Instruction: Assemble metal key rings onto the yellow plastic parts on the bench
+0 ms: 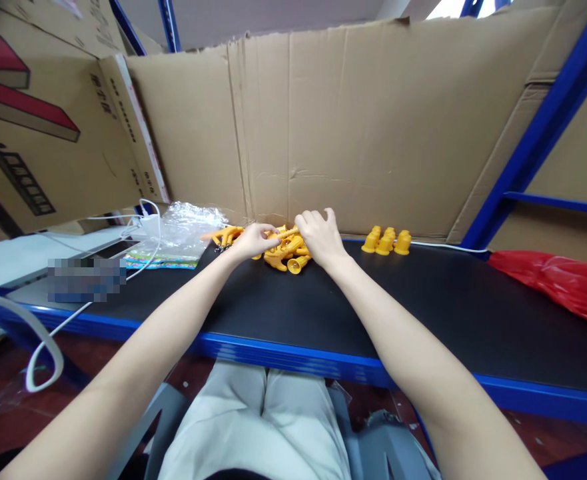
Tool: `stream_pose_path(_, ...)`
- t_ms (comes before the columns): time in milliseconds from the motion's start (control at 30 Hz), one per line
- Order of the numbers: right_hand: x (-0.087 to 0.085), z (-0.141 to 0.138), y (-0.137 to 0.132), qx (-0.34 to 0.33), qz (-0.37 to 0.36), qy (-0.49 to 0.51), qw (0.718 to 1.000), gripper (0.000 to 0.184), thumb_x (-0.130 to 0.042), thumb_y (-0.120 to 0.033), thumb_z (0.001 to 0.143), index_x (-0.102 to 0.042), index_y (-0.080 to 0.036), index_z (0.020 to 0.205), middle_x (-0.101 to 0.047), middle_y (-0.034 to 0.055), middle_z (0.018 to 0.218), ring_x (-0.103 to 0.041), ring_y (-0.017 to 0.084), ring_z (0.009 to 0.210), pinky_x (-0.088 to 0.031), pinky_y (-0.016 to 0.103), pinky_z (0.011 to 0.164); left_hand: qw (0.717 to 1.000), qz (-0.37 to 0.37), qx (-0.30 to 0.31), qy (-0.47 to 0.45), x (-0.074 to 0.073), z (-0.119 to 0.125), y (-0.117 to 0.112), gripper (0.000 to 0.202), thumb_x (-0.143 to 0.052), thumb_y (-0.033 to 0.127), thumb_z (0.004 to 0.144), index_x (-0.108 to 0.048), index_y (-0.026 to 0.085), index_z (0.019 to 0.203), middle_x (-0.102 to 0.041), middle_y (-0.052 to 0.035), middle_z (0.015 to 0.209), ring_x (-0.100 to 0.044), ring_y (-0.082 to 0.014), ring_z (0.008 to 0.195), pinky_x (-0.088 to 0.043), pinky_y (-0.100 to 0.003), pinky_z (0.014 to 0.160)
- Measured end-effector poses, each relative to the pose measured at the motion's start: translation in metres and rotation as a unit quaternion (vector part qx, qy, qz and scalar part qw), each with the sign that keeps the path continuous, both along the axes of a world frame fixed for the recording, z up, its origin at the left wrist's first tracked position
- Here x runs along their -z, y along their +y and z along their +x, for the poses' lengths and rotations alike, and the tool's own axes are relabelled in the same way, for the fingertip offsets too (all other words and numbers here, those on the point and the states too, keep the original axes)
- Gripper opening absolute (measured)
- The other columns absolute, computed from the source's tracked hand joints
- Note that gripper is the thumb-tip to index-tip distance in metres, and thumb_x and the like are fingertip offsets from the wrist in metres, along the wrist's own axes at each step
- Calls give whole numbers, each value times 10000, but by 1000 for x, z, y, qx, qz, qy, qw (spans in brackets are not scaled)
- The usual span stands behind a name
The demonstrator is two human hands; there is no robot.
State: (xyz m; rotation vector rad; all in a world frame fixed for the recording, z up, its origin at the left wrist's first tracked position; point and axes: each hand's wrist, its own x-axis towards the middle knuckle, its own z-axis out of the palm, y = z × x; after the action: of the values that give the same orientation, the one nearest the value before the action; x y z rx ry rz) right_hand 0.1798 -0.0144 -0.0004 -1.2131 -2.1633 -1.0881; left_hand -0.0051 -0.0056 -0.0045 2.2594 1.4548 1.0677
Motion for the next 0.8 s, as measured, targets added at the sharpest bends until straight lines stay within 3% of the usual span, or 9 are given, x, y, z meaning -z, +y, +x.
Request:
stream_pose_path(433, 2, 4, 4, -6, -8, -5, 1000, 271, -301, -104, 874, -557, -153, 949, -593, 118, 925, -460, 234, 880, -224, 389, 817, 997, 39, -39, 50, 3, -2, 7, 352, -583, 320, 666, -717, 174, 957, -651, -32, 692, -559, -146, 649, -388, -233, 580)
stream_pose_path(633, 6, 7, 5, -49, -52, -51, 996, 284, -328, -101, 886, -543, -143, 1067, -597, 123, 1025, -461, 234, 942, -223, 380, 816, 983, 100, -87, 131, 7, -12, 10, 373, -555, 283, 708, -685, 239, 1055, -683, -46, 777, -603, -179, 725, -425, -261, 671)
stream_pose_path(800, 5, 2, 1, -29, -85, -44, 995, 287, -321, -86, 886, -537, -128, 1071, -599, 127, 987, -455, 241, 948, -241, 369, 786, 978, 102, -91, 157, 5, -11, 6, 377, -517, 259, 745, -664, 253, 1092, -691, -45, 813, -616, -187, 776, -438, -264, 697)
